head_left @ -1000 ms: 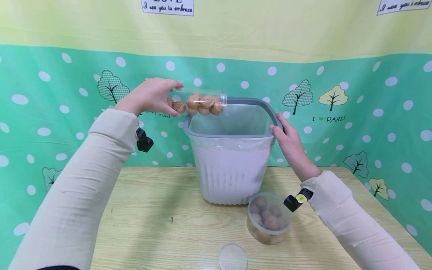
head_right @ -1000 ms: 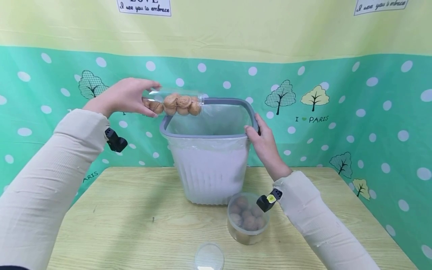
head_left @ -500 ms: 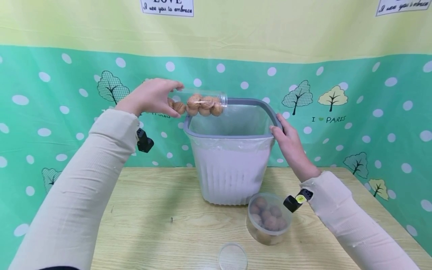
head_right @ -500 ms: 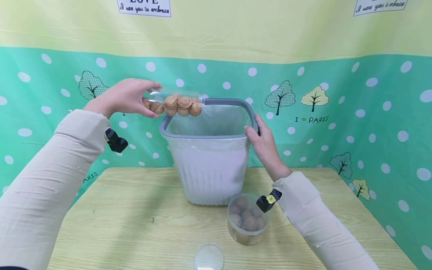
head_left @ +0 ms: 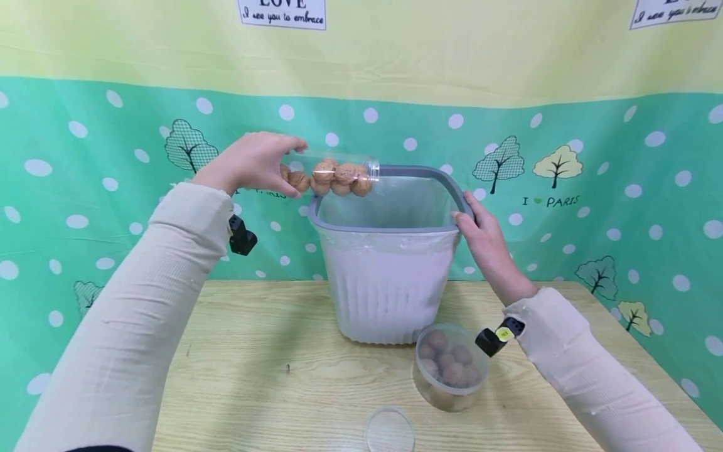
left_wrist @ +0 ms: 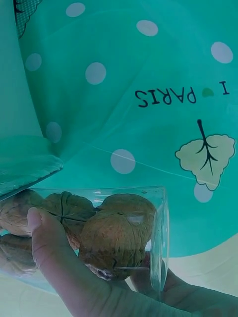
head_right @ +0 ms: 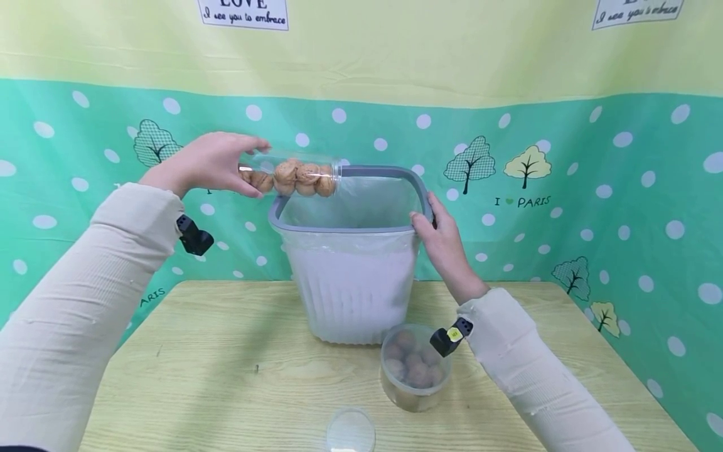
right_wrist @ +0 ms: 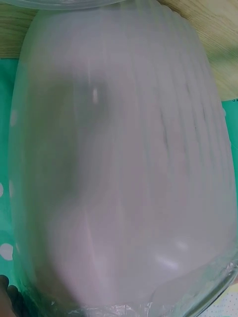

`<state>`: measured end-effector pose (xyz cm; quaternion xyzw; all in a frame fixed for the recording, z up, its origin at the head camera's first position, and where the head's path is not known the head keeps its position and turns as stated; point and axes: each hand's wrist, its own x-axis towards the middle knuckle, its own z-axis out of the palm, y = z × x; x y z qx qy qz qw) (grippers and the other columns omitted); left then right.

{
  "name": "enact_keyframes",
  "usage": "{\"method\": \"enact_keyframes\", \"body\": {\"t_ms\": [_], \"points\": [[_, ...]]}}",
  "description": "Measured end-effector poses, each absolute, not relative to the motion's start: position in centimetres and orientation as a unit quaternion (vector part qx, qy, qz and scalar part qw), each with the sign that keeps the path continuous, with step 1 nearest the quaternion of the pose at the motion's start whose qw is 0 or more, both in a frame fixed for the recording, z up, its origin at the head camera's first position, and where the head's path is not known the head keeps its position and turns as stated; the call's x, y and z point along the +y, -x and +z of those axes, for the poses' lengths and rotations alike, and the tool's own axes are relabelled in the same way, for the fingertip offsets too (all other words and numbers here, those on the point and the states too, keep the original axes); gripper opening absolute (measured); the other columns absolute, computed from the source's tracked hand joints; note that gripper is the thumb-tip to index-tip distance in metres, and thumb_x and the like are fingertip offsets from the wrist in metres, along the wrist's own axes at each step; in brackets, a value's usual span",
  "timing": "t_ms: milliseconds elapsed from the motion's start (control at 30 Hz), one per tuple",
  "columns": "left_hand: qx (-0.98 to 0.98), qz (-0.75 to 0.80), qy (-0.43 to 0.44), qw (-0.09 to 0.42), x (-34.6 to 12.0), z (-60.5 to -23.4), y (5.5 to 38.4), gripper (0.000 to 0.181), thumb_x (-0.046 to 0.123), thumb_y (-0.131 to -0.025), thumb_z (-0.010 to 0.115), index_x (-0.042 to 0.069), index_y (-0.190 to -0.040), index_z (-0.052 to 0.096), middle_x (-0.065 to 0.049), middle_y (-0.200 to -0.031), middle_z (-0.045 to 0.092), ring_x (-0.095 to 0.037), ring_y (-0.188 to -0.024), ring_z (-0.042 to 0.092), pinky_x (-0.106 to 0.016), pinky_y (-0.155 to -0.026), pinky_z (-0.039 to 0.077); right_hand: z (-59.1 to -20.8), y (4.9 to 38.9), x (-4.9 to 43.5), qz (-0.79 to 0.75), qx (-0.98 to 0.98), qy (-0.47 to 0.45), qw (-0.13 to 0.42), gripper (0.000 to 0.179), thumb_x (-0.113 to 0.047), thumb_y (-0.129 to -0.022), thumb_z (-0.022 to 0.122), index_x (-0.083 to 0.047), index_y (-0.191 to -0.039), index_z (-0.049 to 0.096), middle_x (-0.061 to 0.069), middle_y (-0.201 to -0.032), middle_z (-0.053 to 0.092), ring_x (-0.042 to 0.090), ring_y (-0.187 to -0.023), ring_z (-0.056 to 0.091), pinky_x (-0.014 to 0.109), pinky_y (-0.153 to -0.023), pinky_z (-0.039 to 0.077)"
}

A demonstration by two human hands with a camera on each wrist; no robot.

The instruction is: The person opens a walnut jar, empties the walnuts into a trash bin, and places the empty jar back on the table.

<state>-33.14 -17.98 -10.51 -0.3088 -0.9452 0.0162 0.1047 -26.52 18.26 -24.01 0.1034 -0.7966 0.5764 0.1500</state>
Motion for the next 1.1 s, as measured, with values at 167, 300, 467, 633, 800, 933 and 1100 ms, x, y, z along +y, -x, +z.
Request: {"method": "enact_keyframes", "body": {"t_ms": [167,300,467,633,800,933,1100], "points": [[-0.945,0.019,0.311,0.105,-18.08,-10.57,33.21,0.084,0.036,-0.073,0.079,0.003,-0.14,0.04,-0.015,-0.138,0.049,-0.034,-0.123,0.047,-0.051,-0.1,0.038,-24.01,26.47,18.2,0.573,-0.8,-0.1,0.149,0.063,-0.033,-0.096,0.042,-0.017,-0.151,0.016,0.004,-0.156,0.016,0.019,-0.142,0.017,0.044,-0.113,0.021],[-0.943,0.018,0.313,0.107,-18.1,-10.61,33.19,0.084,0.035,-0.073,0.079,0.002,-0.139,0.041,-0.015,-0.138,0.049,-0.034,-0.122,0.047,-0.05,-0.1,0.039,-24.03,26.45,18.2,0.572,-0.8,-0.1,0.151,0.064,-0.033,-0.095,0.042,-0.017,-0.151,0.016,0.003,-0.156,0.016,0.018,-0.142,0.017,0.044,-0.113,0.021],[-0.943,0.013,0.315,0.108,-18.04,-10.59,33.13,0.083,0.035,-0.072,0.079,0.002,-0.139,0.042,-0.014,-0.137,0.05,-0.034,-0.122,0.047,-0.05,-0.1,0.038,-24.04,26.42,18.26,0.572,-0.8,-0.102,0.152,0.063,-0.033,-0.096,0.042,-0.018,-0.151,0.016,0.002,-0.156,0.016,0.017,-0.142,0.016,0.044,-0.113,0.021],[-0.943,0.011,0.314,0.109,-17.99,-10.52,33.08,0.083,0.035,-0.072,0.079,0.002,-0.138,0.042,-0.014,-0.137,0.05,-0.034,-0.123,0.046,-0.05,-0.1,0.038,-23.96,26.41,18.27,0.569,-0.802,-0.101,0.154,0.063,-0.034,-0.096,0.042,-0.017,-0.151,0.017,0.003,-0.156,0.016,0.017,-0.142,0.016,0.044,-0.113,0.021],[-0.943,0.009,0.314,0.11,-17.91,-10.52,33.02,0.083,0.035,-0.071,0.08,0.003,-0.138,0.042,-0.014,-0.138,0.05,-0.033,-0.123,0.046,-0.05,-0.1,0.038,-24.01,26.46,18.29,0.568,-0.802,-0.1,0.154,0.064,-0.035,-0.095,0.042,-0.016,-0.151,0.016,0.004,-0.156,0.016,0.018,-0.142,0.016,0.045,-0.113,0.02],[-0.943,0.013,0.313,0.11,-17.83,-10.52,33.0,0.084,0.035,-0.072,0.08,0.003,-0.139,0.042,-0.014,-0.138,0.049,-0.033,-0.123,0.046,-0.05,-0.1,0.038,-24.03,26.43,18.26,0.567,-0.802,-0.1,0.155,0.064,-0.034,-0.096,0.042,-0.015,-0.151,0.016,0.004,-0.156,0.016,0.018,-0.142,0.016,0.044,-0.113,0.02],[-0.943,0.016,0.314,0.112,-17.79,-10.52,32.98,0.084,0.036,-0.071,0.08,0.003,-0.139,0.041,-0.014,-0.138,0.049,-0.033,-0.124,0.046,-0.051,-0.1,0.039,-23.95,26.44,18.23,0.568,-0.802,-0.101,0.152,0.063,-0.033,-0.096,0.042,-0.017,-0.151,0.016,0.003,-0.156,0.015,0.017,-0.142,0.014,0.042,-0.114,0.02]]}}
